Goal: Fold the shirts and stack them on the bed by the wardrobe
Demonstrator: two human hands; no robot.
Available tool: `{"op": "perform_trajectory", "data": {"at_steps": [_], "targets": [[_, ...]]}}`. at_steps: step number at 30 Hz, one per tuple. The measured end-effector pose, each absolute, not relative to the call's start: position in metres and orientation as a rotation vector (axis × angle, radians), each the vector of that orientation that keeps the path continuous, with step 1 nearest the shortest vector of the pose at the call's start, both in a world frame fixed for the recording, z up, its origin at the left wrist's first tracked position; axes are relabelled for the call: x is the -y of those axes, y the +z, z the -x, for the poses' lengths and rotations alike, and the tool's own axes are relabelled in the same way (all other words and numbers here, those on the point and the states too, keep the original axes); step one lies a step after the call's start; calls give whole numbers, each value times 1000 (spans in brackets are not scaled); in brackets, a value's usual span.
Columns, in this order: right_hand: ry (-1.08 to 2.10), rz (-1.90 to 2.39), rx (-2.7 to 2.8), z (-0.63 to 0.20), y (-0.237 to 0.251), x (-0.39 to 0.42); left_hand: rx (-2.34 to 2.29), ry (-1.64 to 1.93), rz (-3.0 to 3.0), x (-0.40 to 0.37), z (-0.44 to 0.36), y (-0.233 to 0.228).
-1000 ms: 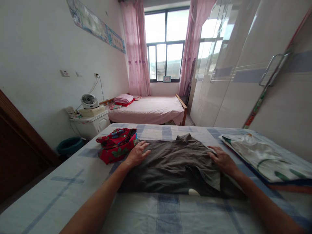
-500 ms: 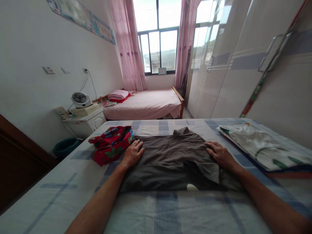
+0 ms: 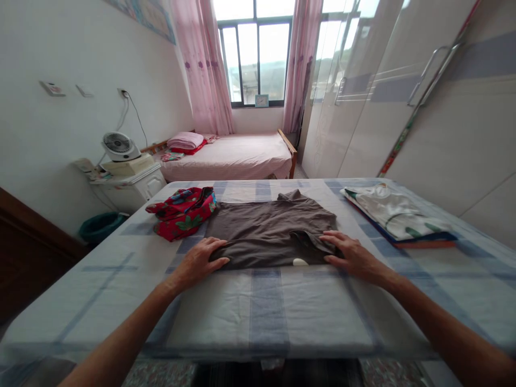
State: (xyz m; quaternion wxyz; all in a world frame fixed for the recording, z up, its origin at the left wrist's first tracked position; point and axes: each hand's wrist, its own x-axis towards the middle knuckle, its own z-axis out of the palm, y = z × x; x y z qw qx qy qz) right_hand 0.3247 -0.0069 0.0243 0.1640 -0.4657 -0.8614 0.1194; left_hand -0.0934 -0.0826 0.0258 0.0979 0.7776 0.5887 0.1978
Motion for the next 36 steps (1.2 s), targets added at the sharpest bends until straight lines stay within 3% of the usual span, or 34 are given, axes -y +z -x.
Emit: {"op": "perform_trajectory", "data": {"at_steps": [4, 9, 14, 19, 24, 27, 30, 36], "targets": [[303, 1271, 2291, -314, 17, 2, -1864, 606, -2320, 73, 90, 23], [402, 1365, 2088, -322, 44, 30, -1934, 398, -2352, 71, 88, 33], [630, 1400, 2171, -350, 61, 77, -1667, 569, -2382, 99, 96, 47], [778, 1420, 2207, -364, 70, 74, -1510, 573, -1941, 112, 112, 58], [749, 1361, 1927, -343, 80, -4, -1532, 1011, -1387, 68, 106, 55], [561, 1491, 1756, -332, 73, -45, -1595, 1238, -1044, 45, 103, 41], [380, 1669, 1841, -337, 53, -54, -1751, 1215, -1039, 45, 109, 28], [389, 1780, 1943, -359, 13, -11, -1827, 1163, -1247, 68, 112, 22]]}}
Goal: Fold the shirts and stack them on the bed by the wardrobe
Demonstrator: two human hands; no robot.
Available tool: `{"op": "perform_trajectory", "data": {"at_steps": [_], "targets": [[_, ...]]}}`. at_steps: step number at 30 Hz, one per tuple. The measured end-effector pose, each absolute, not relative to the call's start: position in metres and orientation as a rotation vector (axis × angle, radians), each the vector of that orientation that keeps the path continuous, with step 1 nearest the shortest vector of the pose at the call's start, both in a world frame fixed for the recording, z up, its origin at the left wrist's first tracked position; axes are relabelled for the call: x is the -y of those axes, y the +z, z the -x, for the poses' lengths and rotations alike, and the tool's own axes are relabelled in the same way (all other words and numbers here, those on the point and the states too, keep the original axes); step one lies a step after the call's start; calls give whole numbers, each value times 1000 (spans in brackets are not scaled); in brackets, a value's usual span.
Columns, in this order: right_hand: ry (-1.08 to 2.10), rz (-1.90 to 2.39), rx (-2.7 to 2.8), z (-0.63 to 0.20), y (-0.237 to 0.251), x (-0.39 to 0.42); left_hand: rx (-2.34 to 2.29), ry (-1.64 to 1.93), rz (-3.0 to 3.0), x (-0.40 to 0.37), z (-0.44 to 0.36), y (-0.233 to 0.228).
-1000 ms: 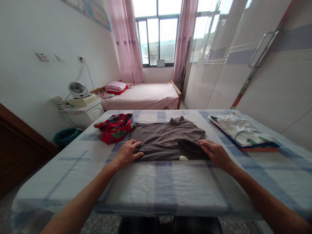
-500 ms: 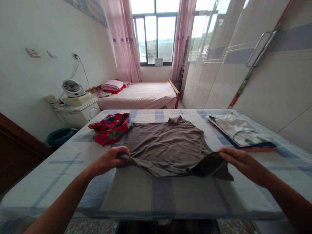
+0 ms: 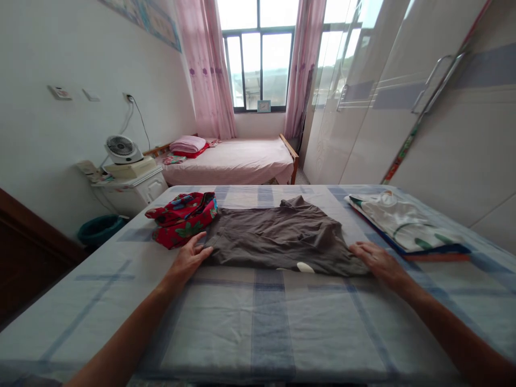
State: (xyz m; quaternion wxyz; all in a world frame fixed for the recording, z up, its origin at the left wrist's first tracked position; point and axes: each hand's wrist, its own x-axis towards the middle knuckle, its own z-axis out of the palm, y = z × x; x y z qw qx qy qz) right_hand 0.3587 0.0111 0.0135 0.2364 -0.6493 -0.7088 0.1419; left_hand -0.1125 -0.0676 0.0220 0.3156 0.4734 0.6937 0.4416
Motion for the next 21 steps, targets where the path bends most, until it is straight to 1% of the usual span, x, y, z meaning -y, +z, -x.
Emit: {"op": "perform_trajectory", "data": {"at_steps": [4, 9, 13, 16, 18, 21], "targets": [[342, 1809, 1923, -351, 13, 7, -1808, 1226, -1323, 64, 105, 21], [301, 1850, 1831, -346, 10, 8, -1829, 1268, -1360, 62, 100, 19], [375, 1701, 1739, -347, 18, 0, -1768, 1314, -1297, 65, 100, 32], [347, 1589, 1619, -348, 33, -7, -1639, 1408, -1296, 71, 103, 49], [322, 1601, 1614, -351, 38, -8, -1658, 1383, -1331, 77, 107, 54], [415, 1664, 1761, -358, 34, -3, -1752, 1245, -1399, 88, 111, 48]]}}
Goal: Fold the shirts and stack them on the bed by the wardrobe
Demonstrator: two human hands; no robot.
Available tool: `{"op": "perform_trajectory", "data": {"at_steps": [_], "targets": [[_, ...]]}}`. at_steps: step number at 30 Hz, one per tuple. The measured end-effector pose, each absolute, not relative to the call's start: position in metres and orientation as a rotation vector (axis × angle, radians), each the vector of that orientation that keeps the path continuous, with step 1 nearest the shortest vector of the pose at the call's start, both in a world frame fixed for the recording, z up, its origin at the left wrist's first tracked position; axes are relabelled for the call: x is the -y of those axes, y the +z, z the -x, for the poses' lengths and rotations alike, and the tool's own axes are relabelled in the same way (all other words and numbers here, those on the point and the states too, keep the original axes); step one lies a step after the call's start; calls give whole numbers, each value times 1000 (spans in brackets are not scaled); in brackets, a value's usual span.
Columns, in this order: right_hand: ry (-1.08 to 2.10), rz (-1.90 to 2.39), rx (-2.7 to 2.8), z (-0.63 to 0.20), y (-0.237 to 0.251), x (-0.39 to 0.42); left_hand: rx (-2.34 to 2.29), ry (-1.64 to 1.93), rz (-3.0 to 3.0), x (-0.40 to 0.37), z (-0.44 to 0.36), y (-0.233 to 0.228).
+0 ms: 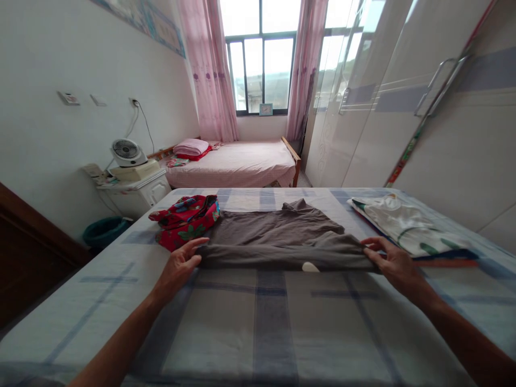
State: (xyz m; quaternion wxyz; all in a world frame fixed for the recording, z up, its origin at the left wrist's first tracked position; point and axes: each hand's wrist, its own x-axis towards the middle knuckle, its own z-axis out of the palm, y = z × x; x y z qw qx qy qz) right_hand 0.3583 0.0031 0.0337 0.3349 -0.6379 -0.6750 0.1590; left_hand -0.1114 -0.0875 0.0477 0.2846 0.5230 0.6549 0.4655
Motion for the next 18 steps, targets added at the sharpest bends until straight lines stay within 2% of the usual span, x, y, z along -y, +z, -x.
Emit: {"op": "perform_trajectory", "data": {"at_steps": [4, 8, 13, 16, 18], "targets": [[513, 1705, 1832, -364, 25, 6, -1742, 1118, -1510, 94, 114, 32], [403, 1667, 1821, -368, 26, 9, -1806, 1056, -1568, 95, 118, 26], [267, 1704, 2116, -374, 26, 8, -2036, 813, -1858, 95, 118, 30], [128, 1671, 2143, -363, 34, 2, -2185, 864, -2104, 88, 106, 39], [78, 1608, 2177, -349, 42, -6, -2107, 853, -2270, 78, 96, 43]]}}
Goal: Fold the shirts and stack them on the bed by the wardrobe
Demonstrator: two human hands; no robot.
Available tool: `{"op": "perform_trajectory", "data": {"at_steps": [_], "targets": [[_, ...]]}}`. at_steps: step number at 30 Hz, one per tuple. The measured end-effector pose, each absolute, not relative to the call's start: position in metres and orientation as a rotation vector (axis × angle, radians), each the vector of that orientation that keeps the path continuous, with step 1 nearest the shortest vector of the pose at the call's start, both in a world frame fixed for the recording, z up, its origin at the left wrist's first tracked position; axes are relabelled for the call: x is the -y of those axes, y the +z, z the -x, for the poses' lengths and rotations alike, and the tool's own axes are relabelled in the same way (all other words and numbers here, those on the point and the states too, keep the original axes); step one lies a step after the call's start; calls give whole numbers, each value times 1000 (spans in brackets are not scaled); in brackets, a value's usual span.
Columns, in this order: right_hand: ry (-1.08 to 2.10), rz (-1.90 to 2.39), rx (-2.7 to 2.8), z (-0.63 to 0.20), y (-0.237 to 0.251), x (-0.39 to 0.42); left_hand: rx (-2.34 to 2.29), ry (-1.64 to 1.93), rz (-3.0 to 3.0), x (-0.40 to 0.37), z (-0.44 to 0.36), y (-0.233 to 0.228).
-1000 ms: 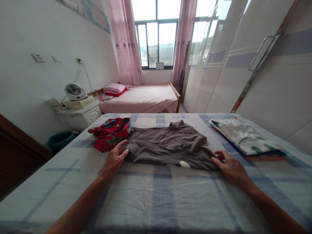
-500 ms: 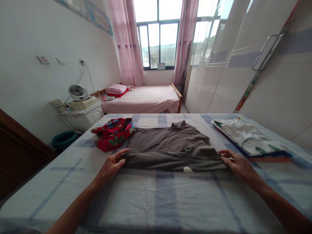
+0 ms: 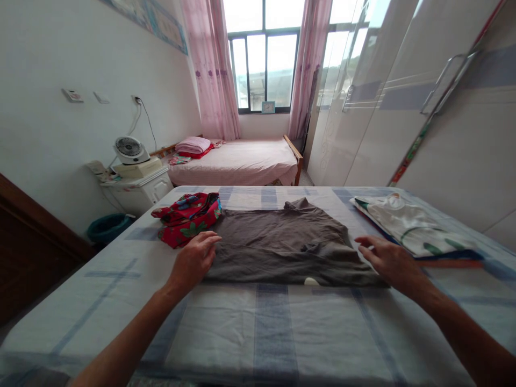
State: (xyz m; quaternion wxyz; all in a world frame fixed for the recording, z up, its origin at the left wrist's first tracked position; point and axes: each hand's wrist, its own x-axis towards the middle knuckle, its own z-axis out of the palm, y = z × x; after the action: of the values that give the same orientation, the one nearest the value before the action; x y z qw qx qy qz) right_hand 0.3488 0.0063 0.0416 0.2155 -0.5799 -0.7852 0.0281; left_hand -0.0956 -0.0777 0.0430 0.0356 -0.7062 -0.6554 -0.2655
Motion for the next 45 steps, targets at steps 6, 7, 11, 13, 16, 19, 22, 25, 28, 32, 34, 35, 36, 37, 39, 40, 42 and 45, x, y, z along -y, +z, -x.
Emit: {"op": "perform_trajectory", "data": {"at_steps": [6, 7, 11, 13, 16, 19, 22, 25, 28, 32, 34, 35, 36, 37, 39, 40, 42, 45], "targets": [[-27, 1544, 2381, -312, 33, -46, 1917, -441, 2336, 49, 85, 31], [-45, 1541, 2417, -310, 28, -52, 1937, -386, 2329, 47, 87, 28], [-89, 1560, 2448, -308, 13, -62, 1997, -358, 2243, 46, 95, 21], [-102, 1580, 2400, -307, 13, -61, 2006, -394, 2186, 47, 95, 20], [-228, 1546, 2260, -304, 22, -55, 1976, -447, 2032, 50, 91, 22], [-426, 1531, 2087, -301, 31, -50, 1926, -408, 1918, 53, 86, 22], [-404, 1588, 2125, -302, 31, -48, 1931, -287, 1892, 54, 85, 17], [-314, 1626, 2156, -304, 27, -47, 1949, -273, 1898, 55, 87, 10], [-354, 1507, 2094, -297, 31, -44, 1905, -370, 1914, 54, 87, 9], [-331, 1231, 2237, -269, 39, -37, 1819, -514, 2032, 43, 69, 19], [-300, 1162, 2341, -253, 35, -36, 1748, -554, 2138, 34, 55, 24], [-284, 1153, 2387, -247, 29, -38, 1714, -562, 2188, 29, 48, 25], [-263, 1158, 2432, -244, 22, -40, 1691, -560, 2233, 25, 44, 23], [-239, 1177, 2472, -243, 13, -43, 1687, -550, 2270, 21, 42, 20], [-199, 1261, 2510, -250, -3, -53, 1757, -525, 2302, 16, 44, 12], [-187, 1319, 2500, -257, -10, -58, 1823, -517, 2289, 15, 49, 7], [-185, 1425, 2447, -273, -19, -70, 1960, -503, 2231, 14, 62, 0], [-189, 1468, 2390, -293, -24, -83, 2064, -481, 2167, 13, 80, -1]]}}
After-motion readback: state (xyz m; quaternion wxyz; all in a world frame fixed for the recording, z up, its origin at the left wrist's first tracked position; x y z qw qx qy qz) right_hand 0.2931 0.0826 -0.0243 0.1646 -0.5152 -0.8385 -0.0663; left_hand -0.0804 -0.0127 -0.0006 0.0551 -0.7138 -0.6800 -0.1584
